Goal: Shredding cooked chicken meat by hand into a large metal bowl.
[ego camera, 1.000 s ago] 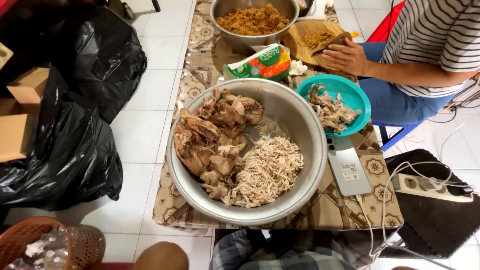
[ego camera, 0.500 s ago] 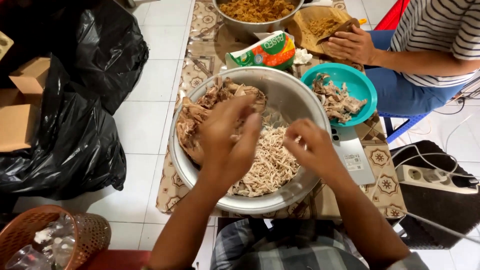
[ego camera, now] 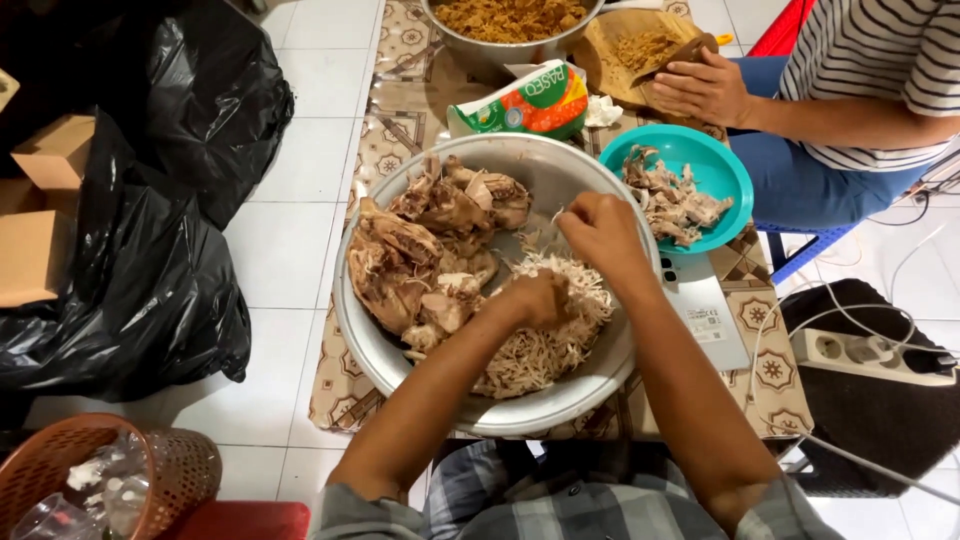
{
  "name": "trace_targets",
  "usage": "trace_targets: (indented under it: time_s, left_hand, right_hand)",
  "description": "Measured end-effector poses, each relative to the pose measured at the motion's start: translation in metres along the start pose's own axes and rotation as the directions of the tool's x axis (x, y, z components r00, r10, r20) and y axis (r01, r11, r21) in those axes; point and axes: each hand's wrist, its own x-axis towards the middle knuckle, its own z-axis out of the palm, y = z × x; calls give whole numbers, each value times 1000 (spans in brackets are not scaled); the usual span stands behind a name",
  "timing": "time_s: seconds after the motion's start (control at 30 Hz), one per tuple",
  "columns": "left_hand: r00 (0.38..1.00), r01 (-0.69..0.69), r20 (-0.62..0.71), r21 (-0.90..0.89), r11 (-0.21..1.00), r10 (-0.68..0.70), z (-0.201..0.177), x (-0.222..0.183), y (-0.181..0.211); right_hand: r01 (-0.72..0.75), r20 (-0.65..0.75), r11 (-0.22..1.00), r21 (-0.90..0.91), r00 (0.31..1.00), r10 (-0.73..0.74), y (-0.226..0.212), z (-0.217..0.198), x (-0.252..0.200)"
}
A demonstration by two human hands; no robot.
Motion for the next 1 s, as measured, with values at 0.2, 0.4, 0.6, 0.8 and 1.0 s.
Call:
trace_targets:
  time_s: [0.2,0.4,0.6,0.8,1.0]
  left_hand:
    - [992,88,95,-12,996,-87,-17,39,-23]
    - [961,127,-250,28,991,-116,-34,57,-11]
    - [981,-20,195,1,1000,20,-18,43,-10]
    - [997,57,55,-28,998,-56,-47,-31,10]
    - [960,-112,-277,-243,964,42,-83,-75,11]
  right_hand:
    - [-70,-48,992,109,996,75,12,9,0]
    - [-5,-110,986,166,994,23,32,14,7]
    - [-60,-50,990,127,996,67,30,7,2]
    - [-30,-51,976,214,998,41,51,17,9]
    - [65,-129,969,239,991,-35,32,6,-1]
